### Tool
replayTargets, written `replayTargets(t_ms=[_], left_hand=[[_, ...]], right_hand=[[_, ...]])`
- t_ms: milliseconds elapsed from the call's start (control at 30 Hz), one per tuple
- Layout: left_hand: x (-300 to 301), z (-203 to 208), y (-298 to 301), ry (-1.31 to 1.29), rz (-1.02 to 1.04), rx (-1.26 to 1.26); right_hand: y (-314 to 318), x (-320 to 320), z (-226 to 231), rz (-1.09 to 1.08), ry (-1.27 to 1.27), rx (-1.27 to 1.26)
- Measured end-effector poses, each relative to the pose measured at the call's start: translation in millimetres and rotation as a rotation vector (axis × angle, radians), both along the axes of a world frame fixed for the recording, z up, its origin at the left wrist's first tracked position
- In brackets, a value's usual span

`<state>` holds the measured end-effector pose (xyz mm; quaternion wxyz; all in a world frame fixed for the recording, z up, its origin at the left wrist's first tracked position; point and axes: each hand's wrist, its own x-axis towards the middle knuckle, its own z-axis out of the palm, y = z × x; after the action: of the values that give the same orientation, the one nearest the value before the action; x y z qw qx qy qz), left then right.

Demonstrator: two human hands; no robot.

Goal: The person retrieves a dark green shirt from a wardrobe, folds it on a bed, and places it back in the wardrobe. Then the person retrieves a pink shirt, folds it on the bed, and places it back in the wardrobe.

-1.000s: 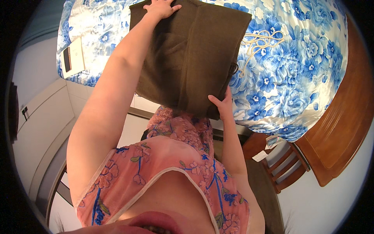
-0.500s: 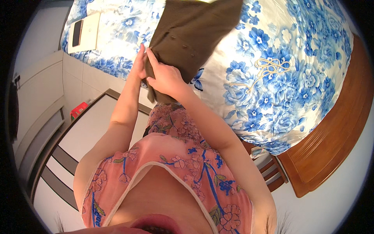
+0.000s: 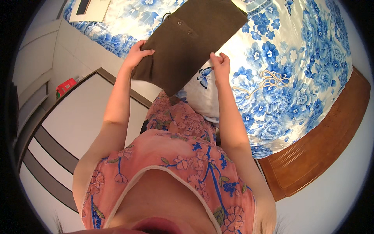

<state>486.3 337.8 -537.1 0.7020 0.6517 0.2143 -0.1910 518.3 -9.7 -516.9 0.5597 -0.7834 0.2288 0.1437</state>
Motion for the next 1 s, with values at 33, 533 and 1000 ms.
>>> replayTargets(t_ms=[33,533,1000], left_hand=[[0.0,-2.6,3.0,-0.009,-0.075,0.254],[18.0,-18.7,4.0,0.123,-0.331,-0.107],[-19.2,3.5,-47.1,-0.147,-0.455,0.529]], right_hand=[[-1.0,7.3,-0.7,-0.049,0.082,0.114],[20.7,25.9,-4.8,-0.232,0.120,0.807],[-14.4,-10.6,-11.2,-0.258,0.068,0.563]])
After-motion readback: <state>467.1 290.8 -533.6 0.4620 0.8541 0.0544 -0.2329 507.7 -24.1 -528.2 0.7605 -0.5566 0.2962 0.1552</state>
